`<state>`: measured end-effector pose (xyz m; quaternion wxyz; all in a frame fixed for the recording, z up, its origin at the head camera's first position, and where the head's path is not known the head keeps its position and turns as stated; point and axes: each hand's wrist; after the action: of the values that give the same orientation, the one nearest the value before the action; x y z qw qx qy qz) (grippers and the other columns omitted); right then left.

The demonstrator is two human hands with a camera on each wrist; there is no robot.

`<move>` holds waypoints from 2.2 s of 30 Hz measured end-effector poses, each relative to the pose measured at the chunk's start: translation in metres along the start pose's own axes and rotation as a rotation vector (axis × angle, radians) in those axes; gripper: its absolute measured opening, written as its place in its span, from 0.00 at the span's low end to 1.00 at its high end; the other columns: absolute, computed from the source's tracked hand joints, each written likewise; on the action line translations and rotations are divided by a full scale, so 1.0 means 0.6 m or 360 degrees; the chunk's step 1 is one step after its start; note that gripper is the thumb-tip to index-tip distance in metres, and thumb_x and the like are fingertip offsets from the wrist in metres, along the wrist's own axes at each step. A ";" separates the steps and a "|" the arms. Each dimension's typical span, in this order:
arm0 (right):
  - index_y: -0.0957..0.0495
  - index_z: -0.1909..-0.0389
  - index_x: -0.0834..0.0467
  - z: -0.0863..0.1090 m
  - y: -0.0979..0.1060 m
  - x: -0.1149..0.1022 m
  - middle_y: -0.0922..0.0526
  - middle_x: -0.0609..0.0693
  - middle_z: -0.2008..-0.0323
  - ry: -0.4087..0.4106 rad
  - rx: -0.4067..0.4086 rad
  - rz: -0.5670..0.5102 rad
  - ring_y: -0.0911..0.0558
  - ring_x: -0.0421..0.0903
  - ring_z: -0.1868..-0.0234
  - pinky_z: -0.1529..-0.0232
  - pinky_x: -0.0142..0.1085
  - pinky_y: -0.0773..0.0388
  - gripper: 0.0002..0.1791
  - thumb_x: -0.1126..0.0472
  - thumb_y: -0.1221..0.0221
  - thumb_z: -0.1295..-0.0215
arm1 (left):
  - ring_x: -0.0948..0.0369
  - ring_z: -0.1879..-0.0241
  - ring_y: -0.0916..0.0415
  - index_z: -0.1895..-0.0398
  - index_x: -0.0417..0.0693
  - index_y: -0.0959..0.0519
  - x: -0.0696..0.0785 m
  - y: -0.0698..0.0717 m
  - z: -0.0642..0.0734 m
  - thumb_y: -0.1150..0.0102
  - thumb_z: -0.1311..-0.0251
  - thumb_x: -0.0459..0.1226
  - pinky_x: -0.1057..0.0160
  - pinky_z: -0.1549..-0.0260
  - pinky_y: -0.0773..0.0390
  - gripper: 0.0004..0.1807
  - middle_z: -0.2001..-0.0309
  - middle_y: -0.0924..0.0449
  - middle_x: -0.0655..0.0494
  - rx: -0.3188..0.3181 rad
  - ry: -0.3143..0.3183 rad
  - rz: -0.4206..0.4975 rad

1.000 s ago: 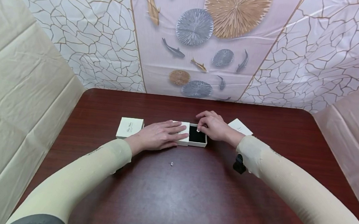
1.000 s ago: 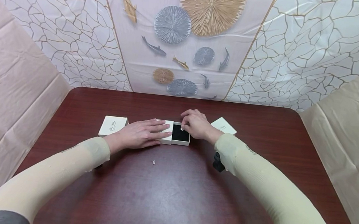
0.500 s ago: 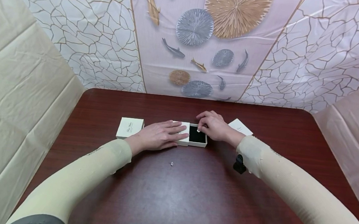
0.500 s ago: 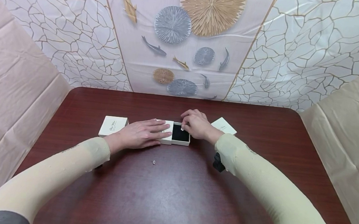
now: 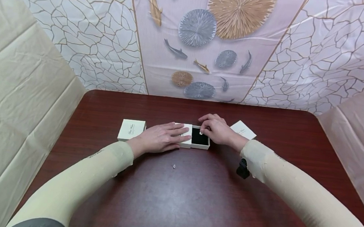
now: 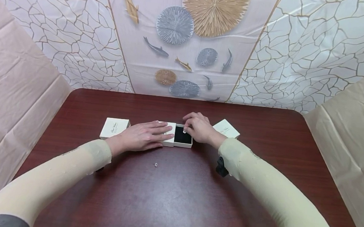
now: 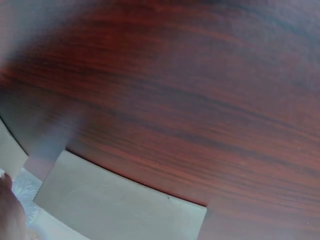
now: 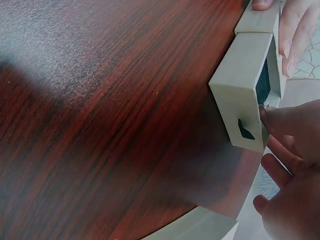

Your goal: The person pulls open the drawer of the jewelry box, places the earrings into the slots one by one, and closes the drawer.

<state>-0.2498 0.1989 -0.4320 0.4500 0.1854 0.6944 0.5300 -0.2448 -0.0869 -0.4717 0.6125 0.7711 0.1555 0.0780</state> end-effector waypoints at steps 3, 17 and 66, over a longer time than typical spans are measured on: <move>0.14 0.69 0.57 0.002 0.001 0.002 0.20 0.63 0.35 -0.0012 -0.0009 -0.0007 0.25 0.66 0.35 0.36 0.69 0.31 0.09 0.66 0.37 0.27 | 0.48 0.23 0.31 0.24 0.54 0.24 0.000 0.000 0.000 0.37 0.23 0.46 0.48 0.25 0.31 0.28 0.25 0.27 0.45 -0.0001 0.0000 0.0006; 0.14 0.69 0.58 0.005 0.007 0.003 0.20 0.63 0.35 -0.0011 -0.0065 -0.0001 0.26 0.67 0.34 0.34 0.70 0.31 0.09 0.66 0.37 0.27 | 0.48 0.23 0.32 0.23 0.55 0.24 0.000 -0.003 0.001 0.37 0.24 0.46 0.48 0.25 0.31 0.28 0.24 0.27 0.45 0.0002 0.0005 0.0016; 0.15 0.75 0.55 0.002 0.001 0.008 0.14 0.58 0.44 0.0166 0.0191 0.0407 0.22 0.61 0.39 0.26 0.66 0.38 0.09 0.64 0.26 0.37 | 0.48 0.23 0.32 0.23 0.54 0.24 0.000 0.003 0.000 0.37 0.24 0.47 0.48 0.24 0.32 0.28 0.25 0.27 0.45 0.0008 0.0007 0.0004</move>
<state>-0.2516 0.2032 -0.4337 0.3302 0.2711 0.7180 0.5494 -0.2444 -0.0870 -0.4700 0.6102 0.7726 0.1562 0.0802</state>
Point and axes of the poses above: each hand's wrist, its own z-axis away from the middle knuckle, its own y-axis out of the back of the hand, x = y × z
